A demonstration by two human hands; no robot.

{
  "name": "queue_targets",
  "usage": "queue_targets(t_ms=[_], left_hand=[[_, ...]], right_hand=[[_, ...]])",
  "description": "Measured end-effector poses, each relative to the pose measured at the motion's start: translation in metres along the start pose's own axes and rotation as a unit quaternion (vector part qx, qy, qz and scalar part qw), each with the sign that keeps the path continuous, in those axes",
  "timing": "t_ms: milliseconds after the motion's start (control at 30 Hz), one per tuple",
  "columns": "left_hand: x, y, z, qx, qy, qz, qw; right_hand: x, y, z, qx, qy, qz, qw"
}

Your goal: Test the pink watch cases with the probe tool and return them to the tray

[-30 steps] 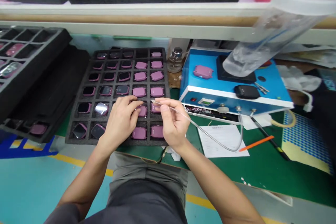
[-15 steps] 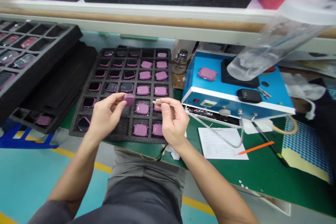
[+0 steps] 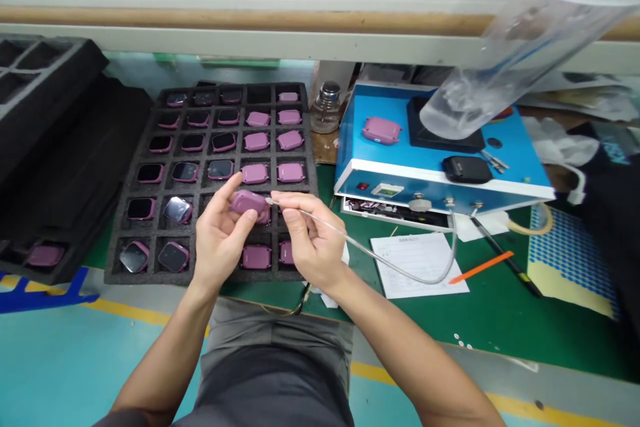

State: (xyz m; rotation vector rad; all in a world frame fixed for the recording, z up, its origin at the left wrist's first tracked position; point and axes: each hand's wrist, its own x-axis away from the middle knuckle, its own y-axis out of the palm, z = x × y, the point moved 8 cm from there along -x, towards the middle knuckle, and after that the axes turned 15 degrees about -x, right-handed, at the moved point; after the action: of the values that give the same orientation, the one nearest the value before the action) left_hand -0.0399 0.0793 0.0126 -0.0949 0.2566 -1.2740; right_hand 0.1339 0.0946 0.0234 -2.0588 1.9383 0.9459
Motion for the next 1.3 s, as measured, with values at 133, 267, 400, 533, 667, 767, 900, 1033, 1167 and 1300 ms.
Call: queue_targets(t_ms=[133, 267, 400, 533, 667, 767, 900, 1033, 1167, 1300], left_hand=[[0.002, -0.004, -0.001, 0.029, -0.014, 0.032, 0.999], [0.004, -0.002, -0.005, 0.058, -0.036, 0.035, 0.997], [0.005, -0.002, -0.008, 0.068, -0.042, 0.044, 0.996], [0.005, -0.002, -0.009, 0.078, -0.043, 0.043, 0.995], [0.005, -0.002, -0.009, 0.072, -0.046, 0.046, 0.995], [0.005, -0.002, -0.009, 0.069, -0.049, 0.046, 0.995], [0.005, -0.002, -0.007, 0.074, -0.044, 0.045, 0.995], [0.005, -0.002, -0.008, 0.065, -0.047, 0.044, 0.996], [0.005, -0.002, -0.009, 0.063, -0.046, 0.044, 0.996], [0.005, -0.003, -0.009, 0.069, -0.039, 0.04, 0.996]], right_hand=[[0.004, -0.002, 0.003, -0.011, 0.006, 0.005, 1.0], [0.006, 0.001, 0.007, 0.002, 0.019, -0.014, 1.0], [0.005, 0.001, 0.007, 0.0, 0.025, -0.013, 1.0], [0.005, 0.002, 0.007, -0.003, 0.025, -0.015, 1.0], [0.004, 0.002, 0.006, 0.006, 0.028, -0.013, 0.999], [0.004, 0.002, 0.006, 0.008, 0.032, -0.008, 0.999], [0.004, 0.003, 0.006, 0.002, 0.028, -0.01, 1.0], [0.004, 0.002, 0.008, 0.007, 0.035, -0.011, 0.999], [0.004, 0.001, 0.008, 0.01, 0.037, -0.013, 0.999], [0.004, 0.002, 0.009, 0.012, 0.034, -0.017, 0.999]])
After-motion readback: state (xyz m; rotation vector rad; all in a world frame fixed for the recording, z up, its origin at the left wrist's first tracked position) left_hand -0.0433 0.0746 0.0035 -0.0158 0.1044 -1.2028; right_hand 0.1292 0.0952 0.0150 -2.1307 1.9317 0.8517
